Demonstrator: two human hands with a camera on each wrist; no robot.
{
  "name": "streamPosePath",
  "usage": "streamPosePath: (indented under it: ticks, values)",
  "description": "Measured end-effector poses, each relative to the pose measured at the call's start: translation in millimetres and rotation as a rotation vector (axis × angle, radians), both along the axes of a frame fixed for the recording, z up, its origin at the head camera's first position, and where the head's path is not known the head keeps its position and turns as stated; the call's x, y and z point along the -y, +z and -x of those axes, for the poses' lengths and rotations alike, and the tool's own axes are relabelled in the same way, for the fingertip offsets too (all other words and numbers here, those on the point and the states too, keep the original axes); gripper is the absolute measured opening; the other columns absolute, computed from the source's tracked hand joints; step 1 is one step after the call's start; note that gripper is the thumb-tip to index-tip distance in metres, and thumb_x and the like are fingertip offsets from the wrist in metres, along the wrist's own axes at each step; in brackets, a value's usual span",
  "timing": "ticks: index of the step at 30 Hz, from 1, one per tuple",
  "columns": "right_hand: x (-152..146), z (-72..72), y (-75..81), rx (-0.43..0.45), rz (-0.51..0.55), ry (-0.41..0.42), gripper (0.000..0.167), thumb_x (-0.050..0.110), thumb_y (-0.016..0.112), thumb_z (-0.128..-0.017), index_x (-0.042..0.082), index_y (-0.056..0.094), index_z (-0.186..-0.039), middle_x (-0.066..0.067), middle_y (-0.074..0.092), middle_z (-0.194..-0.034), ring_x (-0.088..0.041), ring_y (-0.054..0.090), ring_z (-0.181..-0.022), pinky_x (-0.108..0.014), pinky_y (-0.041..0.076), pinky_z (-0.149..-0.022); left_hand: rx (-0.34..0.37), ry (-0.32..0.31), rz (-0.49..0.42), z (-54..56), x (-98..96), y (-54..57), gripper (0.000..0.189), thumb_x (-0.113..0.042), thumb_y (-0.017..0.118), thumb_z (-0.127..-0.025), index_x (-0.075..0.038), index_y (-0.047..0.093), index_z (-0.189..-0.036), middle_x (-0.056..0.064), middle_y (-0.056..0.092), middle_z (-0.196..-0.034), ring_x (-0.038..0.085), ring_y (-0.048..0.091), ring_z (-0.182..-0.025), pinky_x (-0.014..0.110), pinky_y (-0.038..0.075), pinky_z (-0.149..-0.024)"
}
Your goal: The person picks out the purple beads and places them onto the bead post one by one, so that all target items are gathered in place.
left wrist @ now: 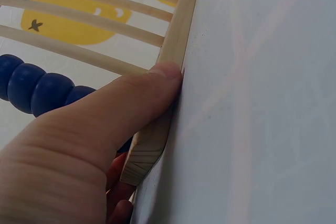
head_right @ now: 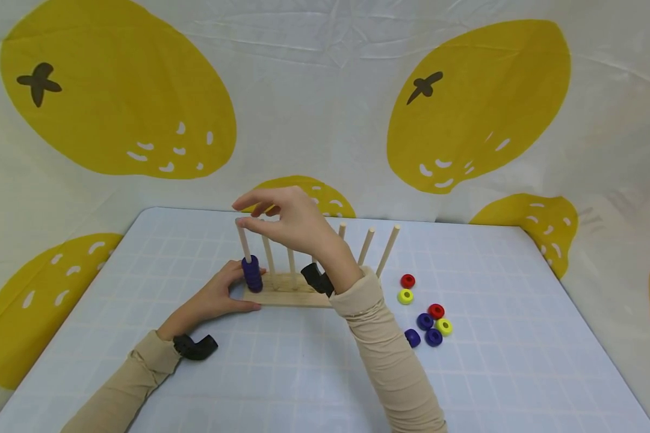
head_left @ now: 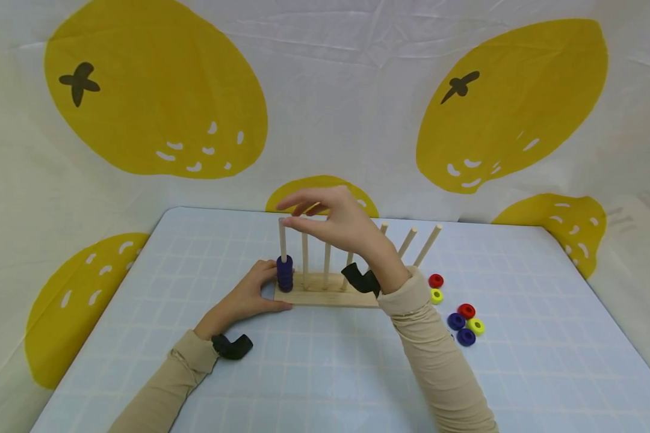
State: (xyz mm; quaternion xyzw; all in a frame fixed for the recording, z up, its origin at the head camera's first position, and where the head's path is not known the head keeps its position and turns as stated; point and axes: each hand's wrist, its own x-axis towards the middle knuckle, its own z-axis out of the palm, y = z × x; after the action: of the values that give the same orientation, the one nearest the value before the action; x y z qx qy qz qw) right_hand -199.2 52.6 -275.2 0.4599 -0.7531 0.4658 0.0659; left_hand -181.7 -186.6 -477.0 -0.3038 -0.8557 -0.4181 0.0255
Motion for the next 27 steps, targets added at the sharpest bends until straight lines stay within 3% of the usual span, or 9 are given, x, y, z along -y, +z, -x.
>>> streamPosePath:
  ticks: [6, 11, 27]
  values:
    - [-4.2, -0.9, 0.4, -0.045, 0.108, -0.033, 0.014, 0.006, 0.069, -0.093, 0.005, 0.075, -0.105, -0.004, 0.074, -0.101, -0.011, 0.066, -0.088, -0.031, 0.053, -0.081, -0.025, -0.002, -0.005, 0.8, -0.3, -1.9, 0.066, -0.031, 0.092, -0.069, -0.014, 0.067, -0.128, 0.0, 0.06, -0.127, 0.019, 0.046, -0.113, 0.045, 0.039, -0.097]
    - [-6.6, -1.6, 1.6, -0.12, 0.181, -0.009, 0.012, -0.001, 0.069, -0.09, 0.002, 0.075, -0.101, -0.005, 0.074, -0.096, -0.012, 0.067, -0.085, -0.032, 0.054, -0.08, -0.023, 0.003, -0.005, 1.1, 0.3, -3.0, 0.065, -0.032, 0.092, -0.068, -0.015, 0.068, -0.127, 0.0, 0.06, -0.128, 0.019, 0.046, -0.114, 0.047, 0.038, -0.098]
    - [-31.9, -17.2, 9.5, -0.23, 0.197, -0.016, 0.019, -0.008, 0.071, -0.086, 0.0, 0.074, -0.103, -0.008, 0.074, -0.1, -0.014, 0.067, -0.085, -0.032, 0.054, -0.078, -0.031, 0.001, 0.0, 0.5, -0.6, -2.0, 0.065, -0.029, 0.093, -0.068, -0.013, 0.068, -0.126, 0.001, 0.06, -0.127, 0.02, 0.046, -0.114, 0.048, 0.038, -0.099]
